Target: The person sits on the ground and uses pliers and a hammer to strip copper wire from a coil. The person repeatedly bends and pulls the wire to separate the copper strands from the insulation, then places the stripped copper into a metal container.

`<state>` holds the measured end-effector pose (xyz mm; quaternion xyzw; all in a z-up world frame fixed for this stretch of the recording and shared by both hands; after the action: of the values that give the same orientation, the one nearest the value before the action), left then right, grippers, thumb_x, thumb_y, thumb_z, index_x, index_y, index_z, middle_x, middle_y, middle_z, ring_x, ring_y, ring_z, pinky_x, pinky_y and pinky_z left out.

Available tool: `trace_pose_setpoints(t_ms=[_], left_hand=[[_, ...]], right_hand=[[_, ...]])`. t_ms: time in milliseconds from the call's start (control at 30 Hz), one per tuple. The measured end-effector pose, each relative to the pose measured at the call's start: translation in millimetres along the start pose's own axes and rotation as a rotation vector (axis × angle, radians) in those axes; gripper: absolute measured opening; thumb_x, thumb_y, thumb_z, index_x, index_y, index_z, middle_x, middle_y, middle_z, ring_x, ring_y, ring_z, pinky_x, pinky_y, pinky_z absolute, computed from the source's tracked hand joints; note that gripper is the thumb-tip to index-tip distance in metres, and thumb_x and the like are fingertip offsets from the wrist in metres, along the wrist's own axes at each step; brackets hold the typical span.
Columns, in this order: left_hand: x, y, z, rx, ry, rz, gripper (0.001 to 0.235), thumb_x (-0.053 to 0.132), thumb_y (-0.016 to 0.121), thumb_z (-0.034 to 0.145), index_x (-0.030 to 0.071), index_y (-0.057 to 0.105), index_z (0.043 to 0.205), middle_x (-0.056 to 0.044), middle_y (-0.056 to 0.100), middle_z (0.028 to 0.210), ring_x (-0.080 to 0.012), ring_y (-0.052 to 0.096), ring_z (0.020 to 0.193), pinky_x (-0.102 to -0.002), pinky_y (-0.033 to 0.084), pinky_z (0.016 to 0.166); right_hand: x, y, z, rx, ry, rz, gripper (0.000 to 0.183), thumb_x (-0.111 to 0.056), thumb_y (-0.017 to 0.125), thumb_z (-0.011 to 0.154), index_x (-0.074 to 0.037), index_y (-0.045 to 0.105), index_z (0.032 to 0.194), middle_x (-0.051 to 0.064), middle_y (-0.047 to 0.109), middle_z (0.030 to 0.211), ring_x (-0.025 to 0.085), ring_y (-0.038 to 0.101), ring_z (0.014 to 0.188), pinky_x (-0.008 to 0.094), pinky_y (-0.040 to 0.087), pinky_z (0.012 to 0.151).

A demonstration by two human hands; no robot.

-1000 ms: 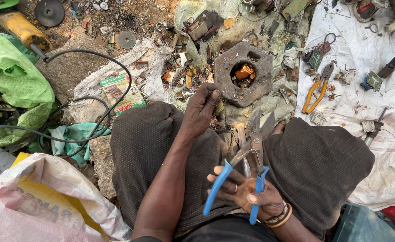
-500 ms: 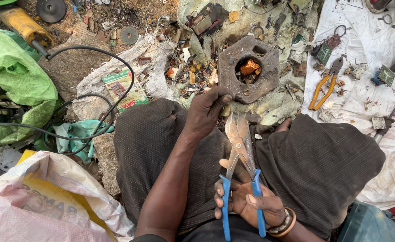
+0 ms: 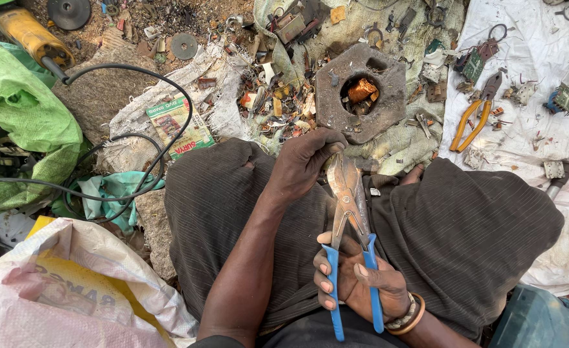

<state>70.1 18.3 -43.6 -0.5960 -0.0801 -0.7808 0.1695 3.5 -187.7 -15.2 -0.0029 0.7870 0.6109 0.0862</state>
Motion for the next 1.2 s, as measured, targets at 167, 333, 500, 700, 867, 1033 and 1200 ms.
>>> trace_pose_setpoints(t_ms=[167,333,500,700,867,1033,1200], left_hand=[[-3,0,0,-0.003,-0.006,-0.033,0.017,0.019,0.062,0.104,0.010,0.070,0.117,-0.001,0.075,0.107,-0.0129,0.073,0.099,-0.029,0.063,0.085],[-4,-1,-1,0.002,-0.010,0.004,0.018,0.019,0.063,0.104,0.010,0.069,0.117,0.000,0.075,0.106,-0.0125,0.073,0.099,-0.028,0.064,0.085],[-3,-2,-1,-0.004,0.010,0.000,0.015,0.017,0.064,0.105,0.008,0.068,0.117,-0.001,0.074,0.104,-0.0123,0.072,0.096,-0.029,0.060,0.084],[-8,-1,-2,0.000,-0.002,-0.018,0.016,0.017,0.064,0.104,0.008,0.068,0.117,0.000,0.073,0.103,-0.0109,0.071,0.095,-0.029,0.060,0.082],[-8,-1,-2,0.017,0.008,-0.018,0.015,0.017,0.063,0.105,0.008,0.068,0.116,-0.001,0.073,0.101,-0.0103,0.069,0.092,-0.029,0.059,0.080],[-6,-2,1,0.042,-0.281,0.160,0.021,0.026,0.061,0.104,0.011,0.072,0.115,-0.002,0.071,0.080,-0.0108,0.066,0.067,-0.029,0.054,0.062],[28,27,1,-0.101,-0.043,0.330,0.020,0.013,0.061,0.098,0.009,0.065,0.116,-0.013,0.071,0.093,-0.0311,0.071,0.082,-0.041,0.057,0.071]], right_hand=[[2,-4,1,-0.011,-0.012,0.020,0.072,-0.023,0.067,0.097,-0.001,0.031,0.156,0.014,0.051,0.114,0.024,0.059,0.101,0.040,0.056,0.081],[-1,-1,4,-0.036,-0.003,0.048,0.073,-0.026,0.068,0.096,-0.001,0.032,0.154,0.016,0.055,0.116,0.026,0.061,0.101,0.042,0.056,0.081],[-3,3,3,-0.055,-0.003,0.083,0.074,-0.027,0.068,0.096,-0.001,0.033,0.155,0.015,0.056,0.114,0.025,0.062,0.102,0.042,0.056,0.083],[2,-3,1,-0.030,-0.018,0.069,0.064,-0.029,0.065,0.102,-0.003,0.033,0.152,0.011,0.053,0.102,0.021,0.062,0.088,0.036,0.056,0.072],[0,-1,0,-0.006,-0.043,0.037,0.057,-0.028,0.064,0.107,-0.004,0.035,0.149,0.009,0.053,0.098,0.019,0.061,0.083,0.034,0.055,0.069],[-28,-6,15,0.265,-0.347,-0.484,0.062,-0.027,0.067,0.095,-0.004,0.042,0.146,0.010,0.060,0.103,0.022,0.066,0.092,0.039,0.061,0.080],[-63,-37,23,0.531,-0.678,-0.748,0.047,-0.008,0.069,0.095,0.007,0.053,0.137,0.012,0.069,0.116,0.022,0.069,0.102,0.040,0.062,0.088]])
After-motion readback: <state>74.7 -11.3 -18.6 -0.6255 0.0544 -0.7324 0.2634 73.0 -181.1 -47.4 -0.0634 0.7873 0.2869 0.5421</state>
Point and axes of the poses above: each hand's wrist, its own z-axis towards the middle knuckle, its own y-axis out of the palm, x = y × z, the point moved 5 cm from there along z, towards the middle knuckle
